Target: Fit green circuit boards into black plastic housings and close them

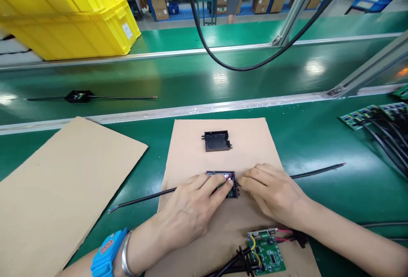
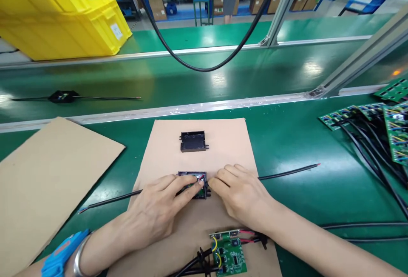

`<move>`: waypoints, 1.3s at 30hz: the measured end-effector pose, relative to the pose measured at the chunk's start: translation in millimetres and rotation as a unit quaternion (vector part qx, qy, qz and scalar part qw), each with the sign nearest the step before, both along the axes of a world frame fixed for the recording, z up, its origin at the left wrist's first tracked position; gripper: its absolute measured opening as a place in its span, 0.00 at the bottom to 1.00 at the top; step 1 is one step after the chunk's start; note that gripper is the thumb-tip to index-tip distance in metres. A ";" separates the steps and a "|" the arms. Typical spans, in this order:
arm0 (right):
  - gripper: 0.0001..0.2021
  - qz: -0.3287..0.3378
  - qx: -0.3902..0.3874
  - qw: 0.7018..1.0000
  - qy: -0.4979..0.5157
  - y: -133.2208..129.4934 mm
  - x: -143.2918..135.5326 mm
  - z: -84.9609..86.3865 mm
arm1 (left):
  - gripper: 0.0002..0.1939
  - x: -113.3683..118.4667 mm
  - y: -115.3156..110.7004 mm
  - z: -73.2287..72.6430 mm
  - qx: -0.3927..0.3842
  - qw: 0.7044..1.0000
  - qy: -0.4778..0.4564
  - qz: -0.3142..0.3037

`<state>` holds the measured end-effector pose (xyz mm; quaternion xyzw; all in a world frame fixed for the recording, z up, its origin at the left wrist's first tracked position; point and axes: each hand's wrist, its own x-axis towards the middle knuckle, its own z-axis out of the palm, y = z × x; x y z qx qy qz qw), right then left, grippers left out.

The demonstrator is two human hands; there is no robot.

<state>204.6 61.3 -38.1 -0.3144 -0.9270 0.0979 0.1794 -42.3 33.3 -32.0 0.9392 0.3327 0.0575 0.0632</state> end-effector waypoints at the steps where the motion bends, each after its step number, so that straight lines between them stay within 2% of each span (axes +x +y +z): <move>1: 0.15 0.006 -0.003 1.000 0.007 0.6 -0.6 -0.6 | 0.36 1.7 -0.3 2.1 -0.002 1.000 0.015 -0.005; 5: 0.15 0.020 -0.045 0.999 0.017 6.2 -2.2 -1.4 | 0.27 7.9 0.1 11.0 -0.005 0.998 0.059 -0.016; 9: 0.12 0.018 -0.120 0.992 0.031 11.6 -3.0 4.3 | 0.29 6.7 1.6 11.1 -0.025 0.999 0.045 -0.013; 13: 0.03 -0.060 -0.210 0.976 0.018 18.7 -14.8 21.3 | 0.33 3.1 2.4 7.3 -0.022 0.999 0.024 -0.012; 16: 0.06 -0.108 -0.245 0.963 -0.045 25.7 -27.5 32.3 | 0.32 4.4 2.1 8.7 -0.019 0.999 0.036 -0.005; 20: 0.05 -0.081 -0.230 0.964 -0.111 30.2 -37.7 38.0 | 0.28 8.1 0.7 12.4 -0.022 0.998 0.051 0.006; 22: 0.02 -0.056 -0.226 0.967 -0.105 30.9 -37.2 39.9 | 0.28 8.2 0.2 12.7 -0.024 0.999 0.037 0.008; 25: 0.04 -0.028 -0.240 0.969 -0.053 31.8 -24.6 44.4 | 0.31 6.0 -0.4 11.6 -0.032 0.999 -0.003 0.015; 28: 0.05 -0.083 -0.258 0.963 0.014 27.4 0.9 47.4 | 0.33 3.2 -1.9 8.9 -0.030 0.999 -0.024 0.018; 30: 0.05 -0.120 -0.249 0.961 0.024 19.0 17.2 45.7 | 0.35 2.4 -3.8 6.4 -0.016 1.000 -0.009 0.014; 32: 0.03 -0.112 -0.229 0.967 0.010 8.2 26.6 41.2 | 0.35 3.2 -5.7 3.9 0.006 1.000 0.020 0.003; 36: 0.03 -0.085 -0.169 0.982 0.007 -4.9 25.5 31.9 | 0.34 7.7 -7.2 3.3 0.041 0.997 0.070 -0.007; 39: 0.05 -0.077 -0.131 0.988 0.008 -1.3 27.1 26.3 | 0.34 7.7 -5.1 8.2 0.025 0.998 0.066 0.009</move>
